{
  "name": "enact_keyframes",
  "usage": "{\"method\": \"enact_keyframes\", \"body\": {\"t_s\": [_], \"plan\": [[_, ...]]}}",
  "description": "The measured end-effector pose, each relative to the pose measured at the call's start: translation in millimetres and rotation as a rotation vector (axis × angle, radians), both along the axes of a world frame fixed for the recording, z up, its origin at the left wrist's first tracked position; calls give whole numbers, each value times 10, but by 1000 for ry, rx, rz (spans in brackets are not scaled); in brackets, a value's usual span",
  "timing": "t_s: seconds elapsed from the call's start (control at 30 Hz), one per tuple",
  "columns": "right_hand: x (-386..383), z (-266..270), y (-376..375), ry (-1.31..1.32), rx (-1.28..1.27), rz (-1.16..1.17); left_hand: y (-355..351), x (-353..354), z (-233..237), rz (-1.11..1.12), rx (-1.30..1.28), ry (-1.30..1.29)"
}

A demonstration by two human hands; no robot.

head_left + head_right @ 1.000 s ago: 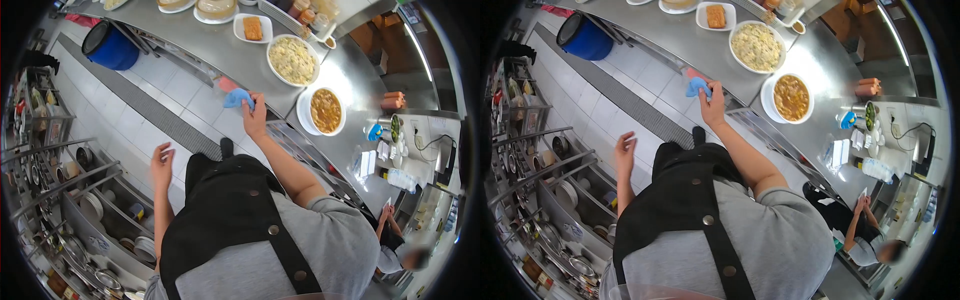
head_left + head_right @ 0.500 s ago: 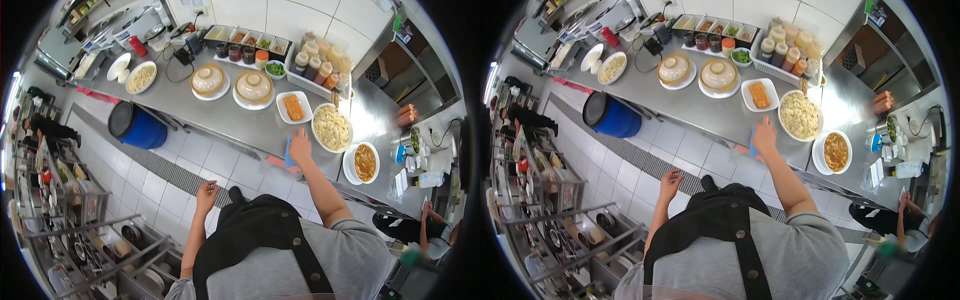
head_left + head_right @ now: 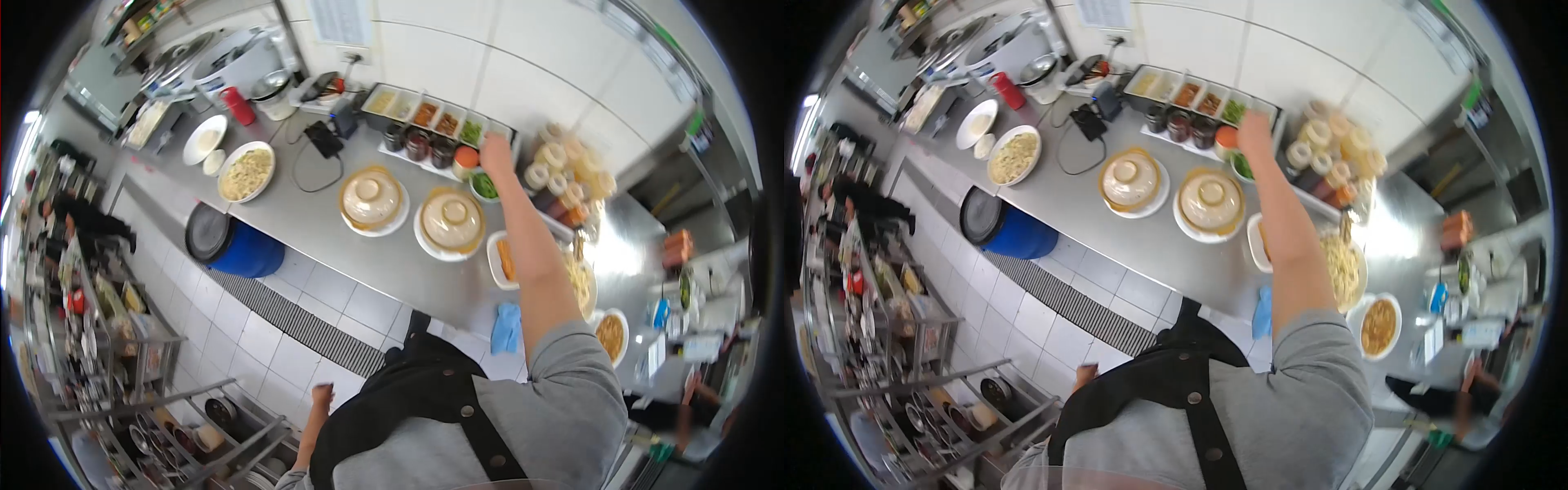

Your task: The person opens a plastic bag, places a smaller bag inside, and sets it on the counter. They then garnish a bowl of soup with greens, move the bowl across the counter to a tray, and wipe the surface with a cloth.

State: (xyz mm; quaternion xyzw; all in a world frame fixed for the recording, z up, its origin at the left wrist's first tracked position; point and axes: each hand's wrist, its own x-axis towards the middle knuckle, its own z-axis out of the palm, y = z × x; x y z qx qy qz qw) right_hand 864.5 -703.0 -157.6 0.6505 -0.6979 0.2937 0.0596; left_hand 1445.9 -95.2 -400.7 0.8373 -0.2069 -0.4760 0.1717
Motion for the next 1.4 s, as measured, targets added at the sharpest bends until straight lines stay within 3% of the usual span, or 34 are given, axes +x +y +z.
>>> {"method": "enact_keyframes", "body": {"t_s": [0.13, 0.2, 0.27, 0.43, 0.5, 0.53, 0.57, 0.6, 0.67, 0.77, 0.87, 0.9, 1.0, 1.1, 1.17, 1.3, 1.4], "plan": [[-22, -52, -590, 86, 378, -51, 777, -124, 113, -46, 249, -41], [4, 23, -599, 138, 384, -23, 915, -215, 88, -80, 249, -43], [-152, -183, -824, 170, 241, -21, 918, -310, 18, -122, 210, -52], [-154, 101, -838, 205, 243, -15, 175, -402, -7, -346, -167, -205], [-218, 17, -904, 261, 326, 47, -139, -240, -247, -108, 67, -31], [-203, 15, -900, 175, 386, 56, -601, -270, 158, 12, 185, 33], [-255, -78, -963, 215, 377, 115, -841, -230, 124, 260, 133, 193], [-212, 34, -900, 238, 400, 114, -1097, -246, 165, 236, 39, 180], [-217, -54, -934, 38, 357, 19, -1565, -295, 262, 138, -61, 94], [-282, -82, -889, -43, 400, -38, -2023, -426, 507, 57, -171, 123], [-522, -582, -1042, -521, 492, -91, -2165, -470, 487, -56, -150, 159], [-485, -505, -934, -748, 385, -173, -2134, -457, 395, -73, -105, 155], [-328, -112, -586, -907, 310, -221, -1925, -417, 177, -62, 58, 208], [-285, -1, -453, -965, 312, -297, -1609, -225, 164, -607, -80, 178], [-312, -55, -420, -939, 310, -300, -1486, -76, 91, -751, -41, 109], [-322, -31, -303, -1037, 244, -280, -1572, 215, 21, -740, 82, 58], [-278, 290, -166, -1120, 206, -271, -1852, 448, -18, -720, 113, 51]]}}
